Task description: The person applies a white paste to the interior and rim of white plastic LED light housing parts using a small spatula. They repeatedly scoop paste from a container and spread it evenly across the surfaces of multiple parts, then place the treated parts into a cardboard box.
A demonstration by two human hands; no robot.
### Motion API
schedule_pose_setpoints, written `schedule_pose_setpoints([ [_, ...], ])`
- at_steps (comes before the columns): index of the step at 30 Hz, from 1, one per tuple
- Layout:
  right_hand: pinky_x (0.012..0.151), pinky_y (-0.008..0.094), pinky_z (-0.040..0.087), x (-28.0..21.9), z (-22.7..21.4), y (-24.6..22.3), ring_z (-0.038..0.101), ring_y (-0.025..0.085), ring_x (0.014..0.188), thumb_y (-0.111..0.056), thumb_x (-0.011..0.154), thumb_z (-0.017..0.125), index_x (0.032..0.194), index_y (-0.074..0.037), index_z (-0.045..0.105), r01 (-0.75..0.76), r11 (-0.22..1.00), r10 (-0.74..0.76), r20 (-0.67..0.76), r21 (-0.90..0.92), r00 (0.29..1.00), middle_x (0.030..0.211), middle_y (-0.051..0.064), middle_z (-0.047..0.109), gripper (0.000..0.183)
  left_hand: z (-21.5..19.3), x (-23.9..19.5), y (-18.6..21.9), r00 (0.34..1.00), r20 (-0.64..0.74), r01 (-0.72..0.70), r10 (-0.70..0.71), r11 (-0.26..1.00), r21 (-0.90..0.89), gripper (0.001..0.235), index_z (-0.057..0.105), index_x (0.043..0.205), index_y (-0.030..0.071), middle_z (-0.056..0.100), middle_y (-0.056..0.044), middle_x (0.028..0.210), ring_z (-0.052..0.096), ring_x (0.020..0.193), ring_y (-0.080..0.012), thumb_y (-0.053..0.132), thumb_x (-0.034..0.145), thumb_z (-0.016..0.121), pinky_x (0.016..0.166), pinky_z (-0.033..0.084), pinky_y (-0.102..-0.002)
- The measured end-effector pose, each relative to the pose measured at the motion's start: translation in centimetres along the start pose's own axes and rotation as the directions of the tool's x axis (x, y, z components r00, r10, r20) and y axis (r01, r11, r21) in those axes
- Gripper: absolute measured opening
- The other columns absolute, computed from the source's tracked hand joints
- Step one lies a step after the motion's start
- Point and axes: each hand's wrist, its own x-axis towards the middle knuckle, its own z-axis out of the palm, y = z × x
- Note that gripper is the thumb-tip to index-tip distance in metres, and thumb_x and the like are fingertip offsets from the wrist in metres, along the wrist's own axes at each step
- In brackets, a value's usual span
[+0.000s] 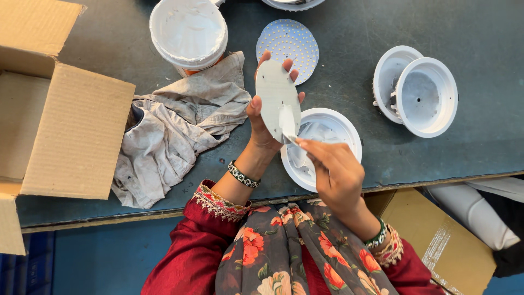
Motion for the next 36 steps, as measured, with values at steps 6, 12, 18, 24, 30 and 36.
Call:
schedule_pose_setpoints([
  [6, 0.088, 0.031, 0.054, 0.3, -0.9, -0.7, 0.071, 0.023, 0.098, 0.013, 0.093, 0.067, 0.119, -0.003, 0.070, 0.002, 0.999, -0.001, -0.019, 0.041, 1.000, 0.113, 0.010, 0.076, 0.031, 0.1, 0.0, -0.1, 1.000, 0.014, 0.010, -0.010, 1.000, 0.008, 0.108, 0.021, 0.167, 0.029, 0.041, -0.010, 0.159, 0.045, 0.145, -0.0217, 0.056, 0.081, 0.082, 0.110, 0.055, -0.043],
  [12, 0.085, 0.032, 0.053, 3.0, 0.1, 1.1, 0.071, 0.023, 0.096, 0.011, 0.095, 0.070, 0.118, -0.005, 0.072, 0.020, 1.000, -0.020, -0.072, -0.009, 0.997, 0.114, 0.009, 0.076, 0.028, 0.9, -0.4, -0.4, 0.997, 0.012, 0.077, -0.078, 0.994, 0.081, 0.109, 0.021, 0.165, 0.028, 0.039, -0.008, 0.160, 0.043, 0.146, -0.0208, 0.057, 0.079, 0.082, 0.112, 0.052, -0.039],
  [18, 0.088, 0.031, 0.054, 2.3, 0.7, 0.2, 0.070, 0.023, 0.098, 0.011, 0.096, 0.067, 0.120, -0.004, 0.071, -0.012, 1.000, 0.013, -0.035, 0.016, 0.999, 0.116, 0.010, 0.076, 0.029, 0.2, -0.4, -0.9, 0.998, -0.057, 0.011, -0.003, 0.992, 0.128, 0.108, 0.022, 0.163, 0.030, 0.039, -0.005, 0.158, 0.042, 0.144, -0.0185, 0.059, 0.078, 0.082, 0.109, 0.054, -0.038],
  [24, 0.088, 0.033, 0.053, 0.4, -0.5, -1.4, 0.073, 0.024, 0.099, 0.014, 0.090, 0.067, 0.116, 0.001, 0.069, 0.048, 0.999, -0.048, 0.003, 0.003, 0.999, 0.114, 0.012, 0.076, 0.030, -0.5, -0.2, -1.2, 0.992, -0.088, -0.082, 0.093, 0.989, 0.121, 0.103, 0.023, 0.163, 0.032, 0.040, -0.003, 0.157, 0.043, 0.141, -0.0163, 0.054, 0.082, 0.082, 0.105, 0.054, -0.037],
  [30, 0.087, 0.030, 0.057, -0.5, -1.4, -1.3, 0.071, 0.023, 0.096, 0.014, 0.093, 0.065, 0.117, 0.000, 0.071, -0.047, 0.999, 0.047, -0.052, 0.002, 0.998, 0.113, 0.010, 0.076, 0.029, 0.1, -0.3, -0.7, 1.000, 0.005, 0.025, -0.024, 0.996, -0.089, 0.094, 0.025, 0.164, 0.031, 0.042, -0.011, 0.157, 0.047, 0.142, -0.0246, 0.057, 0.089, 0.075, 0.107, 0.054, -0.048],
  [36, 0.088, 0.033, 0.053, 1.7, -1.1, 1.4, 0.070, 0.024, 0.098, 0.008, 0.095, 0.072, 0.116, -0.003, 0.073, -0.005, 0.995, -0.002, -0.069, -0.097, 0.998, 0.114, 0.009, 0.076, 0.024, 1.0, -0.5, -0.3, 0.973, 0.133, 0.220, -0.188, 0.928, -0.302, 0.092, 0.023, 0.164, 0.032, 0.040, -0.020, 0.159, 0.045, 0.146, -0.0338, 0.064, 0.090, 0.068, 0.112, 0.051, -0.057],
])
